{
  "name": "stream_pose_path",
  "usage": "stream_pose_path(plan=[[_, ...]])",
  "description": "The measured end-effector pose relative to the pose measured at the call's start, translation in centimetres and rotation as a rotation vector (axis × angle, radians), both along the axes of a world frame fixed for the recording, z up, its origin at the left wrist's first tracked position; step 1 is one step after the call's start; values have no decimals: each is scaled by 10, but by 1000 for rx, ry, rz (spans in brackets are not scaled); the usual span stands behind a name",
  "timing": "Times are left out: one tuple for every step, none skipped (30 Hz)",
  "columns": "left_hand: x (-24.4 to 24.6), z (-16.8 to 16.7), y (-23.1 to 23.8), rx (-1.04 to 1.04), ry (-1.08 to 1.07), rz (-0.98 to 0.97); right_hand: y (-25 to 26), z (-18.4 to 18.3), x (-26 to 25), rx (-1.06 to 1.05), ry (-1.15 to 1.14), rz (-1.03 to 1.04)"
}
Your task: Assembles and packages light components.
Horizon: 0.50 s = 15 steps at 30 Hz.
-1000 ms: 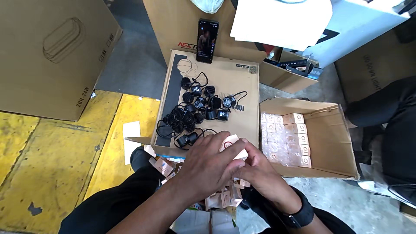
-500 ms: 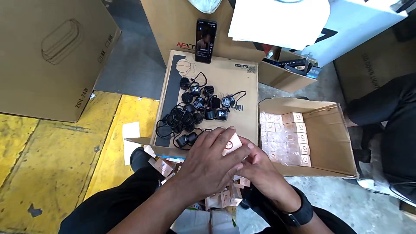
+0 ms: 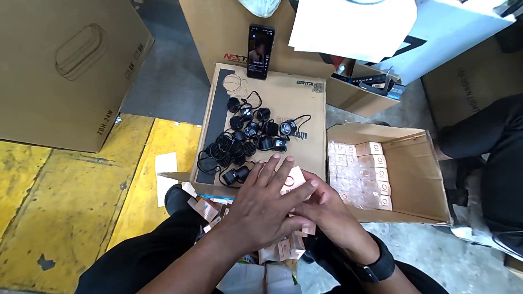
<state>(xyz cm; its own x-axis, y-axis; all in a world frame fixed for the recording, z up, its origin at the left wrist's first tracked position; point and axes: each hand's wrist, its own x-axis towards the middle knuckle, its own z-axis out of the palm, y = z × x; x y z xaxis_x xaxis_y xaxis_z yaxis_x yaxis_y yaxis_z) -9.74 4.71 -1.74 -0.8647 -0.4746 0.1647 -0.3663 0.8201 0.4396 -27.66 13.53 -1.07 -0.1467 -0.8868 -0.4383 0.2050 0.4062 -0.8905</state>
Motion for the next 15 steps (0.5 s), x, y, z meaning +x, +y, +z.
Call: stream_pose_path(plan=[[0, -1, 0, -1, -13, 1, 0, -1, 0, -1, 0, 0], [0, -1, 1, -1, -18, -1, 1, -2, -1, -5, -1, 0], [0, -1, 1, 0, -15, -4, 1, -2, -1, -9, -6, 3], [0, 0, 1, 4, -4, -5, 0, -1, -1, -15, -12, 6], [0, 0, 1, 6, 16, 0, 0, 0, -2, -25, -20, 9], [0, 1, 1, 7, 50, 10, 0, 2, -2, -36, -27, 11], [0, 2, 1, 6, 90, 25, 0, 4, -2, -47, -36, 10], [0, 3, 1, 2, 130, 44, 0, 4, -2, -56, -46, 6], [0, 3, 1, -4, 168, 65, 0, 5, -2, -59, -58, -1], [0, 3, 0, -10, 199, 87, 0, 5, -3, -59, -71, -8], [0, 2, 0, -19, 219, 107, 1, 5, -3, -60, -88, -12], [0, 1, -1, -28, 235, 124, 1, 6, -4, -58, -105, -13], [0, 0, -1, -34, 244, 137, 2, 6, -5, -58, -118, -12], [0, -1, -2, -39, 248, 142, 2, 6, -5, -58, -121, -11], [0, -2, -2, -41, 248, 142, 3, 6, -6, -58, -121, -7]])
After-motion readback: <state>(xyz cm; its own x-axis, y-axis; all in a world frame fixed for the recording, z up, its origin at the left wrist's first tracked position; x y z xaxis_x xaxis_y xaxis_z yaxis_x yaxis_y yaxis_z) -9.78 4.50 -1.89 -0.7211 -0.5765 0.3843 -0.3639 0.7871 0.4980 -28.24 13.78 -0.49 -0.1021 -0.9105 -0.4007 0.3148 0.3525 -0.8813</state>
